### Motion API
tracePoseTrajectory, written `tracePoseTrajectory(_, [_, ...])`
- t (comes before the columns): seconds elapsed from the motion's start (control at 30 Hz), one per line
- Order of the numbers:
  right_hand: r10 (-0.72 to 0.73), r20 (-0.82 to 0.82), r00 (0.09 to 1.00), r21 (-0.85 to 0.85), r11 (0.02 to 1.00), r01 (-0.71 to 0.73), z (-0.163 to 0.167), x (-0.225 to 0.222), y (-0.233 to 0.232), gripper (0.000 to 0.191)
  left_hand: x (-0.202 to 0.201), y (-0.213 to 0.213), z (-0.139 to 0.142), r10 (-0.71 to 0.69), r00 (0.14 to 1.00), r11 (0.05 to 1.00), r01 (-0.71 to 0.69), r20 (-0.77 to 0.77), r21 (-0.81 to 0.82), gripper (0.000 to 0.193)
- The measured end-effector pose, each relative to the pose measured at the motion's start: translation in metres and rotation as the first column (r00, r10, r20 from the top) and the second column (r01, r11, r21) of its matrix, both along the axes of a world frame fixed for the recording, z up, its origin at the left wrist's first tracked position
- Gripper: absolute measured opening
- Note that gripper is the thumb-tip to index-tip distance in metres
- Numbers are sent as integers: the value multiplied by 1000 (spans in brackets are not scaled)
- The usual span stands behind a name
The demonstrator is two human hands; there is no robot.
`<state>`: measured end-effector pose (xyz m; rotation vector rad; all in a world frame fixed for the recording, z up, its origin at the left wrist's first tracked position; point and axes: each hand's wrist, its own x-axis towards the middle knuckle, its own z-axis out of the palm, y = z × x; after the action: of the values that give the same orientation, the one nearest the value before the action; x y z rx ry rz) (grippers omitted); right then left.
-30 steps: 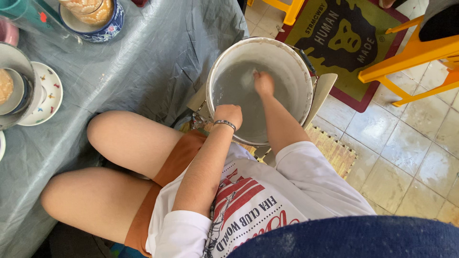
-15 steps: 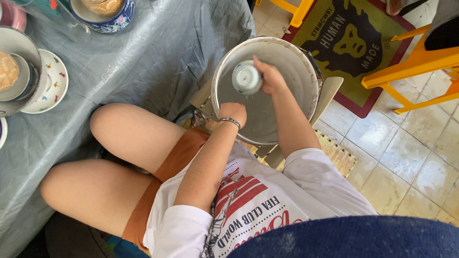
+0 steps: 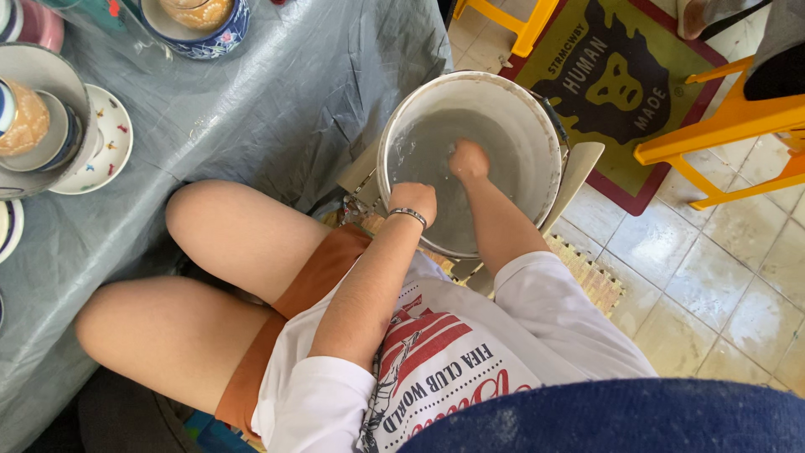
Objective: The person sits with a bucket of water between their legs and washes ceramic cups and bowls one at a time, rubbing them in the water. They lift each piece out, wipe it with a maroon cloth, and place it on the table with other cleaned pottery, then reach for the next piece.
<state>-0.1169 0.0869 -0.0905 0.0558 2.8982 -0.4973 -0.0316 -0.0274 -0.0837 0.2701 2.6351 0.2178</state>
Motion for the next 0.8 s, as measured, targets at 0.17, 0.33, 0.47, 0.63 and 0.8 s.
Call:
tracePoseTrajectory(0.17, [8,-103,995,-254,967,-34,23,-7,-18,27,-2,-1,-2,3,1000,1000,-3,25,0,25])
tracePoseTrajectory(0.33, [-92,210,973,-813,536,226,27,-17,-15,28,-3,-1,-1,-17,1000,999,18,23,-40,24])
tracePoseTrajectory(0.47, [174,536,826,-789,-245,563,18,-17,-3,25,-2,1,-2,22,999,1000,-22,-24,-5,26])
tracePoseTrajectory(0.63, [186,689,701,-714,3,701,-1,-7,7,29,-1,1,-1,52,999,999,-52,5,-10,24])
tracePoseTrajectory(0.8, [-37,682,731,-373,842,391,-25,10,12,31,0,-2,2,112,991,993,-113,77,11,29])
